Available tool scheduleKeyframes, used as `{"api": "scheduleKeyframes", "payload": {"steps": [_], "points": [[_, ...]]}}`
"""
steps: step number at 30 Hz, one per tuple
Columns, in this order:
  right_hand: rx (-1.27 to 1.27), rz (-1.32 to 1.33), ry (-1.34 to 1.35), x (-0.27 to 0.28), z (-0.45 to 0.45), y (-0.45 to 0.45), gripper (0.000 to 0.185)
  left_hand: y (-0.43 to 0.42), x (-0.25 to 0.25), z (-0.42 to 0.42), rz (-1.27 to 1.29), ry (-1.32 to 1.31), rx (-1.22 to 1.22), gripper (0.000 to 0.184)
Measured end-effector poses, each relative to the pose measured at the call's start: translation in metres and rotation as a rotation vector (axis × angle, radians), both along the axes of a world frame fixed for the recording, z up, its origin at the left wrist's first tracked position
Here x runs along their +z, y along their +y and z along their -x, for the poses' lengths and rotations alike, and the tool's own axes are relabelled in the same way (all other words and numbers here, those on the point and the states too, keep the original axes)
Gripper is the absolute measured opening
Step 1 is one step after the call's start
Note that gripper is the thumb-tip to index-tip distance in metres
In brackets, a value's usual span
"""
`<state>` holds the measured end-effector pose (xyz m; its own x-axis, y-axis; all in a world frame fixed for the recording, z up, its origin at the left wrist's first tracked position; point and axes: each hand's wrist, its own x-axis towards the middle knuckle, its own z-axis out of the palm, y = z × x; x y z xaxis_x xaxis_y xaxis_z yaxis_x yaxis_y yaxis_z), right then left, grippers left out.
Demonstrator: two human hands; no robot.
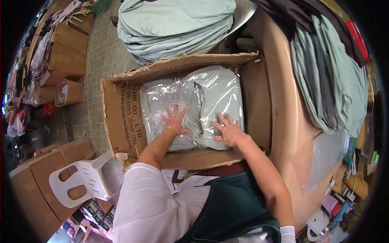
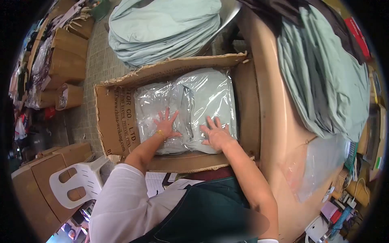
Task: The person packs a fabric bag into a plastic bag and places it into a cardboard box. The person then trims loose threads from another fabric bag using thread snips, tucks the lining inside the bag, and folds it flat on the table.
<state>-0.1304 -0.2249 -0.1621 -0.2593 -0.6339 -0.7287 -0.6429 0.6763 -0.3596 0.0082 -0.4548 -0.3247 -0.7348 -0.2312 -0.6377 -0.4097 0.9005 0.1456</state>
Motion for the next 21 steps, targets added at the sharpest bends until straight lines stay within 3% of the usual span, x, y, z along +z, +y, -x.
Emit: {"api": "scheduleKeyframes", "payload": {"steps": [3,7,12,14,18,21], "points": [[0.042,-0.305,-0.054,-0.038,0.014,-0.009,0.084,0.004,-0.012,0.013,-0.009,-0.058,0.015,0.133],[0.088,-0.352,-0.025,-0.076,0.019,0.001,0.088,0.0,-0.023,0.021,-0.044,-0.049,0.046,0.133],[0.093,-0.332,-0.033,-0.113,0.032,0.016,0.09,0.002,-0.056,0.025,-0.105,-0.017,0.074,0.134],[0.086,-0.321,-0.02,-0.119,0.039,0.017,0.09,0.003,-0.056,0.035,-0.086,-0.189,0.037,0.132],[0.035,-0.297,-0.035,-0.106,0.044,0.013,0.09,0.001,-0.035,0.051,-0.061,-0.225,-0.032,0.131],[0.035,-0.202,0.207,-0.118,0.034,0.018,0.09,-0.019,-0.009,0.054,-0.075,-0.284,-0.076,0.12]]}}
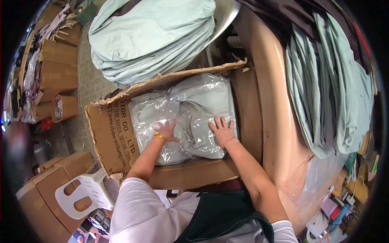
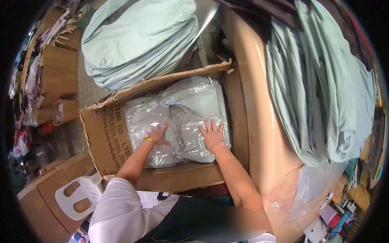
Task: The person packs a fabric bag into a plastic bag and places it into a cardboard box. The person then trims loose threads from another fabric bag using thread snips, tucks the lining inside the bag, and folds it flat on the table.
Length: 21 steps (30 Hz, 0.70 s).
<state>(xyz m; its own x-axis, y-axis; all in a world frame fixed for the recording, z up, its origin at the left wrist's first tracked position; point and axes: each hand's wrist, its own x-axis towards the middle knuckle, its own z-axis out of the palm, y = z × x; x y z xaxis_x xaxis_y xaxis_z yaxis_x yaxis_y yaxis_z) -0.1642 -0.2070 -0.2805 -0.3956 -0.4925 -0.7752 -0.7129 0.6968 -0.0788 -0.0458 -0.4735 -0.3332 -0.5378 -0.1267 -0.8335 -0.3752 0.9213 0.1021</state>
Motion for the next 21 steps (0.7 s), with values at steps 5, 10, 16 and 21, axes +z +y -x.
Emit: {"api": "scheduleKeyframes", "payload": {"steps": [5,10,16,21], "points": [[-0.023,0.148,-0.105,0.053,-0.017,-0.019,0.087,-0.006,0.099,0.05,-0.094,-0.233,-0.041,0.084],[0.127,-0.037,-0.343,0.053,-0.051,-0.015,0.071,0.016,0.046,0.056,0.221,0.791,-0.173,0.081],[0.014,0.387,-0.113,0.169,-0.051,0.011,0.056,0.023,0.07,0.088,0.153,0.489,-0.021,0.079],[-0.571,1.106,-0.447,0.356,-0.089,0.124,0.044,0.046,0.152,0.098,-0.304,1.18,-0.086,0.046]]}}
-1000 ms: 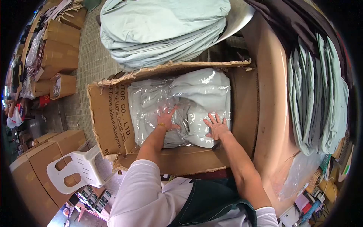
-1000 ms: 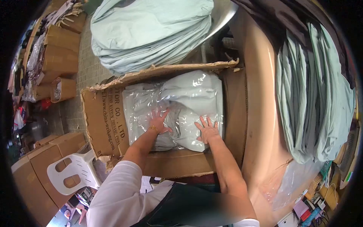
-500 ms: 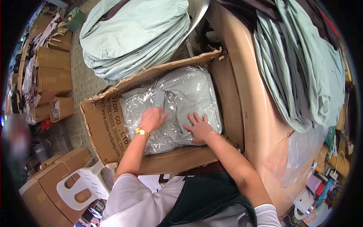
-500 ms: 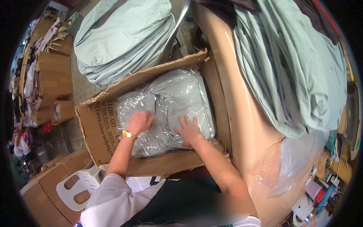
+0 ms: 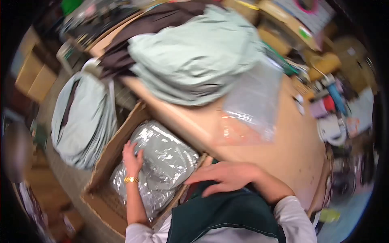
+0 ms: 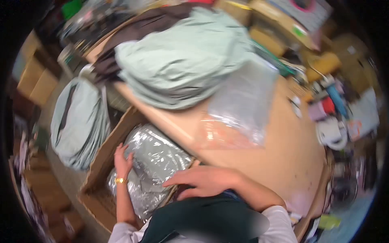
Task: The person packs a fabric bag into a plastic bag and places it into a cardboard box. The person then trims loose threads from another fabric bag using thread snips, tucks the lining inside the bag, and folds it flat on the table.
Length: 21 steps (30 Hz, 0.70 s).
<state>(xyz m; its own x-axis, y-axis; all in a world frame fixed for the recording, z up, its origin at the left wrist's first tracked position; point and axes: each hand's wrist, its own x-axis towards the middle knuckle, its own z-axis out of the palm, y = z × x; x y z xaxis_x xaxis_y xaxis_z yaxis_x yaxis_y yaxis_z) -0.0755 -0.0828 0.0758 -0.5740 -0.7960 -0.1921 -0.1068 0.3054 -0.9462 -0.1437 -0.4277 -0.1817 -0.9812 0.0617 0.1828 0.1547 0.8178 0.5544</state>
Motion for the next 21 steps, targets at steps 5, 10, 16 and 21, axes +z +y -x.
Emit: {"api": "scheduleKeyframes", "payload": {"steps": [5,10,16,21], "points": [[-1.313,-0.01,0.232,0.007,-0.056,0.193,0.025,0.079,0.156,0.029,-0.227,0.473,-0.229,0.035],[-1.515,-0.861,0.907,-0.081,-0.045,0.389,0.029,0.181,0.271,0.062,-0.092,0.716,-0.375,0.05],[-1.736,-0.983,0.708,-0.096,-0.027,0.436,0.028,0.235,0.275,0.131,0.187,0.466,-0.407,0.042],[-1.732,-0.747,0.47,-0.069,-0.016,0.46,0.032,0.241,0.258,0.142,0.175,0.556,-0.376,0.025]]}}
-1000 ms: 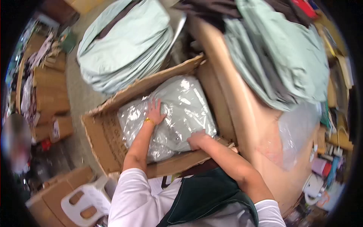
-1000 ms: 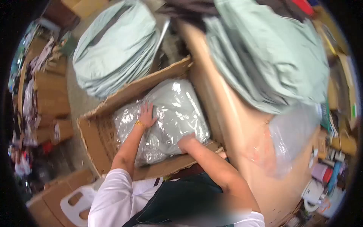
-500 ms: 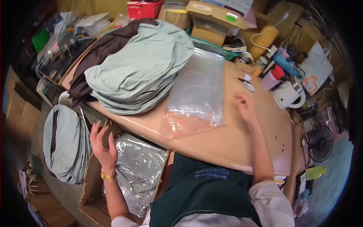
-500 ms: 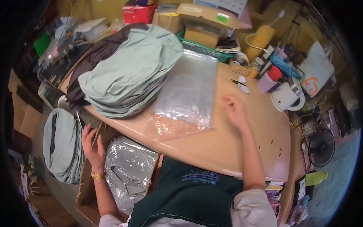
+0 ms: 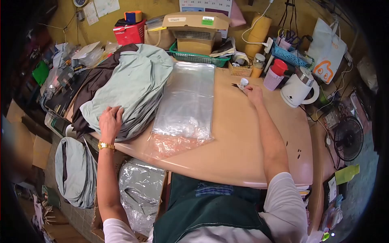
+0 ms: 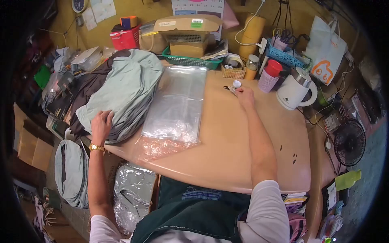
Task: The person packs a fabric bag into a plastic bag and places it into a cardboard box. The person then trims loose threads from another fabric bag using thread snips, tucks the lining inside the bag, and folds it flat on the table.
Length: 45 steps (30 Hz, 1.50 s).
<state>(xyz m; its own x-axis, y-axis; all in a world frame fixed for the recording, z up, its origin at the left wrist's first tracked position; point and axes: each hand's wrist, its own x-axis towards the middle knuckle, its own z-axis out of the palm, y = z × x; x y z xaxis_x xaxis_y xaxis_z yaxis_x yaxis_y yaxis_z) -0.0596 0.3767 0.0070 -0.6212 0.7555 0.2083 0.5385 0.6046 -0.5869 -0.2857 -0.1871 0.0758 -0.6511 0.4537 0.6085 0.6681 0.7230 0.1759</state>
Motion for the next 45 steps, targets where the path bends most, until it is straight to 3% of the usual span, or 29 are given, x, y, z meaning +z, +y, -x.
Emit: {"api": "scheduleKeyframes", "payload": {"steps": [3,6,7,8,9,11,13,15,17,20,22,23,24,27,30,33,34,35,37,38,39,42,45], "points": [[-0.006,0.123,0.123,-0.003,0.012,0.02,0.039,0.001,0.0,0.002,-0.021,-0.117,0.058,0.029],[0.025,-0.036,0.261,0.001,0.027,0.002,0.037,-0.007,0.017,0.025,0.045,-0.18,0.154,0.04],[0.029,-0.297,0.064,-0.001,0.02,-0.015,0.035,-0.012,0.018,0.038,0.043,-0.175,0.181,0.04],[0.03,-0.565,-0.127,-0.003,0.015,-0.028,0.033,-0.015,0.019,0.052,-0.181,-0.251,0.109,0.041],[0.052,-0.573,-0.113,-0.006,0.015,-0.035,0.033,-0.018,0.024,0.062,-0.408,-0.32,0.031,0.041],[0.048,-0.544,-0.175,-0.013,0.016,-0.041,0.026,-0.021,0.039,0.071,-0.628,-0.446,0.027,0.04],[0.077,-0.583,-0.203,-0.009,0.019,-0.045,0.024,-0.018,0.065,0.057,-0.697,-0.426,-0.04,0.04],[0.086,-0.619,-0.238,-0.007,0.017,-0.045,0.024,-0.002,0.096,0.03,-0.278,-0.333,0.058,0.042],[0.153,-0.711,-0.253,-0.015,0.017,-0.038,0.023,0.025,0.091,-0.004,-0.263,-0.111,-0.191,0.035],[0.18,-0.714,-0.156,-0.033,0.011,-0.034,0.022,0.079,0.101,-0.122,0.088,-0.417,-0.375,0.024],[0.159,-0.629,-0.108,-0.03,0.007,-0.04,0.02,0.099,0.055,-0.186,0.035,-0.374,-0.696,0.033],[0.135,-0.539,-0.06,-0.028,0.0,-0.043,0.018,0.103,0.062,-0.211,0.219,-0.671,-0.788,0.043],[0.127,-0.535,-0.073,-0.025,-0.008,-0.043,0.018,0.103,0.03,-0.226,0.325,-0.426,-0.832,0.05],[0.129,-0.501,-0.219,-0.022,-0.028,-0.029,0.016,0.102,-0.02,-0.249,0.54,-0.304,-0.712,0.066],[0.122,-0.515,-0.239,-0.026,-0.058,0.022,0.015,0.108,-0.066,-0.27,0.45,-0.362,-0.679,0.074],[0.008,-0.463,-0.269,-0.002,-0.087,0.048,0.02,0.128,-0.066,-0.284,0.426,-0.376,-0.652,0.078],[-0.016,-0.082,0.094,0.03,-0.098,0.024,0.024,0.136,-0.059,-0.287,0.358,-0.3,-0.616,0.065],[-0.046,0.293,0.461,0.061,-0.106,-0.003,0.028,0.146,-0.05,-0.283,0.362,-0.309,-0.641,0.065],[0.024,0.619,0.786,0.09,-0.123,-0.072,0.031,0.171,-0.033,-0.264,0.141,-0.467,-0.752,0.042],[0.04,0.798,0.825,0.096,-0.134,-0.101,0.032,0.188,-0.034,-0.259,-0.056,-0.413,-0.866,0.027],[0.061,0.976,0.864,0.096,-0.144,-0.124,0.034,0.205,-0.036,-0.259,-0.05,-0.418,-0.884,0.027],[0.087,1.087,0.995,0.062,-0.166,-0.163,0.038,0.252,-0.055,-0.277,-0.156,-0.522,-1.017,0.023],[0.097,1.088,1.029,0.011,-0.184,-0.178,0.039,0.28,-0.094,-0.289,-0.014,-0.514,-0.953,0.017]]}}
